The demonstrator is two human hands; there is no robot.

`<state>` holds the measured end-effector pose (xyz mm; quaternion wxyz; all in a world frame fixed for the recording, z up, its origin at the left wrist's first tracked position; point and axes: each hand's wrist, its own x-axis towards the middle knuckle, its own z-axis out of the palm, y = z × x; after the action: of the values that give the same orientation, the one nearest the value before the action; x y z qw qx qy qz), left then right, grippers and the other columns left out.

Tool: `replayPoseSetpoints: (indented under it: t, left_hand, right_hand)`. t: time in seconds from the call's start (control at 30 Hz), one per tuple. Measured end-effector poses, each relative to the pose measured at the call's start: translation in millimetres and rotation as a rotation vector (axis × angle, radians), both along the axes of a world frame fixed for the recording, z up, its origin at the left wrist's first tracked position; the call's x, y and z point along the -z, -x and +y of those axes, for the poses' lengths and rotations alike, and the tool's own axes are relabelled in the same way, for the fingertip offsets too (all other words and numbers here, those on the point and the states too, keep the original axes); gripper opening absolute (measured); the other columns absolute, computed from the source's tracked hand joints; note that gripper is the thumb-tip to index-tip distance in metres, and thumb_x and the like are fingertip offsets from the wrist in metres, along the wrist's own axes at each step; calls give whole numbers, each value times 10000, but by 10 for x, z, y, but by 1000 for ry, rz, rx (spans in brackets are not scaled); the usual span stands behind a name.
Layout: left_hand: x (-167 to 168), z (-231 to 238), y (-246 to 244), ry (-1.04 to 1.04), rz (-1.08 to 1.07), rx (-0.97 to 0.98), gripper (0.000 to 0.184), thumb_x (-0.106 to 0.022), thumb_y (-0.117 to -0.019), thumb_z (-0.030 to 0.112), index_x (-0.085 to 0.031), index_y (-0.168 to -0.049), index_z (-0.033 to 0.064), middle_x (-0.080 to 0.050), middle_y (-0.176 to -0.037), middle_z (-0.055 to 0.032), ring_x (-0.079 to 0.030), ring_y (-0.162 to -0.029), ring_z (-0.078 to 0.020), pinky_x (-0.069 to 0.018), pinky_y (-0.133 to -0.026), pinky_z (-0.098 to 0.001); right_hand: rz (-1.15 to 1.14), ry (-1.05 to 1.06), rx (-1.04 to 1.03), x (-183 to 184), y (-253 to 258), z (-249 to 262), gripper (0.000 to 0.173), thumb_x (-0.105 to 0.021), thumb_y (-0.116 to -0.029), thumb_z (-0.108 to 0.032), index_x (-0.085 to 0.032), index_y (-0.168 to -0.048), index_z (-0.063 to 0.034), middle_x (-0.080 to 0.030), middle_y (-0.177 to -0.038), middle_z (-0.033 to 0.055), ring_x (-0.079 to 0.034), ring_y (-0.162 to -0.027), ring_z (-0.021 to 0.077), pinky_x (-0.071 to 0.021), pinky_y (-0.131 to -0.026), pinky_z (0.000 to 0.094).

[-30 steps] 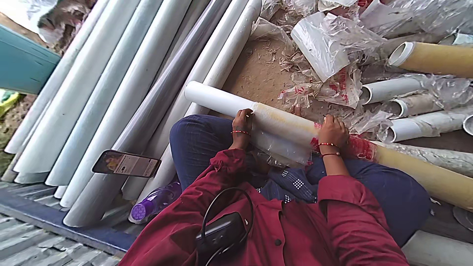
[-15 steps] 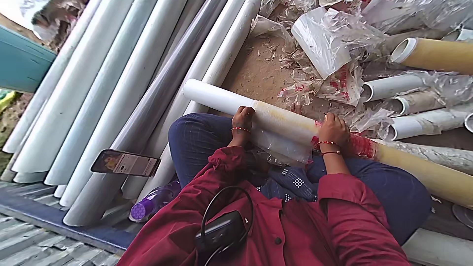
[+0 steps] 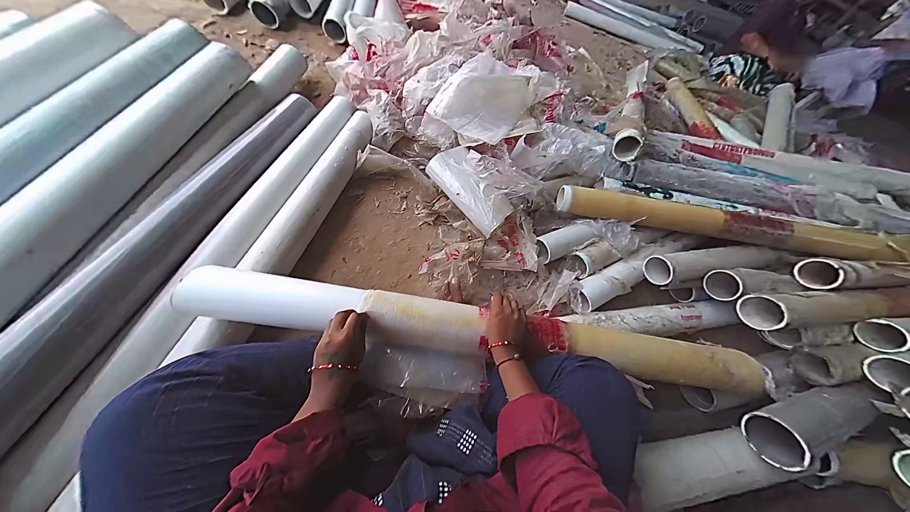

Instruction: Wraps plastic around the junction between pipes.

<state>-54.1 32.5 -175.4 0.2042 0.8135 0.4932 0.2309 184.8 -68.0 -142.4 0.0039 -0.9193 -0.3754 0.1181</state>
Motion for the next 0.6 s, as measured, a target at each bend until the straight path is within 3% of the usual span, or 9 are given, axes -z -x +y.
replayPoseSetpoints:
  t: [0.07,0.27,0.43,0.5,0.6]
  left_hand:
    - [37,-8,-4,5,-18,10,205,-574,-1000,-3,-680,-1065,-166,-641,-1149,-396,-623,-1116,-584,-494,-966,-649]
    - [83,78,30,109,-32,-58,216,-609,-992,12,-654,-1142,-137,-654,-1103,-374,-643,-1074,-556,-488,-955,-652]
    - [-63,155,-3,245,94,17,206,-576,-1008,-2,-649,-1138,-144,-605,-1213,-386,-577,-1208,-547,-444,-1052,-613]
    - [-124,30,-22,349,110,-27,259,-549,-1019,11,-605,-1202,-163,-565,-1294,-384,-545,-1276,-514,-424,-1101,-552]
    - [-227,-54,-12,526,27,-116,400,-539,-1045,85,-487,-1364,-150,-515,-1403,-345,-539,-1328,-433,-424,-1131,-461]
  right_hand:
    - [10,18,-1,-10,-6,-2,387,-481,-1036,-36,-603,-1402,-9,-680,-1317,198,-640,-1235,370,-480,-1036,517]
    - [14,31,-16,-15,40,-16,400,-489,-1030,-37,-591,-1417,-15,-672,-1337,186,-630,-1252,361,-476,-1045,502]
    - [5,47,-10,-17,10,-15,384,-481,-1054,-82,-588,-1418,-27,-666,-1342,177,-611,-1278,345,-468,-1052,494]
    - [-41,-78,-31,34,62,-110,358,-496,-1050,-79,-631,-1374,-11,-688,-1293,208,-631,-1249,381,-482,-1039,521]
    - [-132,-411,-195,118,263,-100,289,-527,-1031,-56,-713,-1214,69,-737,-1124,273,-721,-1050,454,-560,-898,580]
